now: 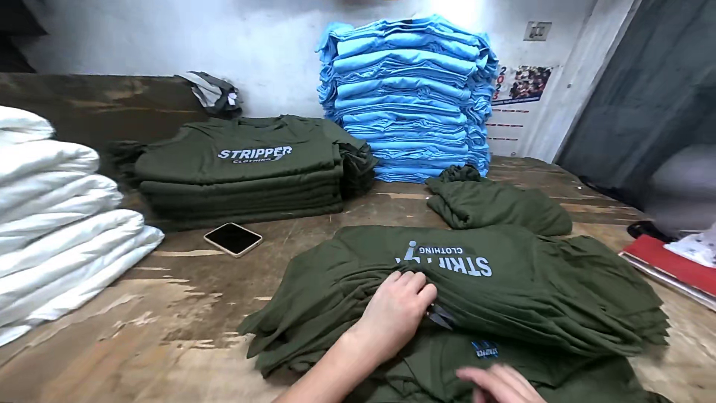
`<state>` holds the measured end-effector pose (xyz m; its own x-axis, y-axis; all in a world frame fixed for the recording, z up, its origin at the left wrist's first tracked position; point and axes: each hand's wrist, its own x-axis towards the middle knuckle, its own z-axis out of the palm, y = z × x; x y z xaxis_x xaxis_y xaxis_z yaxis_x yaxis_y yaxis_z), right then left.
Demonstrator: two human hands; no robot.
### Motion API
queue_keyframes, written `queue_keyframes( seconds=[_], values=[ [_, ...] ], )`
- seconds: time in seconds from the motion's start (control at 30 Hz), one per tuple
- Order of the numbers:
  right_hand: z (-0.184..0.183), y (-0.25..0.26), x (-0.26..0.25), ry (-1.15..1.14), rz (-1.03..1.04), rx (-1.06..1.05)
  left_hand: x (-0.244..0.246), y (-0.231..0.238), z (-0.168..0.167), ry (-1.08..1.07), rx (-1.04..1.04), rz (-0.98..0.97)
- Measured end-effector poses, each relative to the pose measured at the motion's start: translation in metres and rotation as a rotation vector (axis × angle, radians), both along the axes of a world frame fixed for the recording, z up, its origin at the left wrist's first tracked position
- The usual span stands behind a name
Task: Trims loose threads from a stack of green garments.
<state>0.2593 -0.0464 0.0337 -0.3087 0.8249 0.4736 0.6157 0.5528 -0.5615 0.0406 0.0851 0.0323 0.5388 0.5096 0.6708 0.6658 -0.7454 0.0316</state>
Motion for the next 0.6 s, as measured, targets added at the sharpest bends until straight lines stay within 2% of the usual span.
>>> queue_keyframes(
  seconds=[0.07, 0.13, 0.2, 0.3, 0.37, 0.47, 0.6],
  values=[
    [-0.013, 0.006, -0.013, -0.025, -0.127, 0.091, -0.004, -0.019, 0.005, -0.026, -0.161, 0.019],
    [-0.031, 0.002, -0.025, -0.04, -0.25, 0.325, -0.013, -0.036, 0.004, -0.084, -0.204, 0.001],
    [-0.042, -0.002, -0.033, -0.098, -0.326, 0.496, -0.023, -0.045, -0.005, -0.166, -0.123, -0.037],
    [-0.055, 0.001, -0.04, -0.104, -0.335, 0.6, -0.04, -0.055, -0.021, -0.236, 0.027, -0.166],
    [-0.061, 0.003, -0.038, -0.016, -0.281, 0.646, -0.05, -0.06, -0.028, -0.226, 0.105, -0.241],
    [-0.06, 0.0, -0.037, 0.112, -0.247, 0.588, -0.059, -0.071, -0.031, -0.166, 0.176, -0.252],
    [-0.06, 0.002, -0.037, 0.133, -0.209, 0.597, -0.048, -0.075, -0.03, -0.094, 0.265, -0.265]
  ],
)
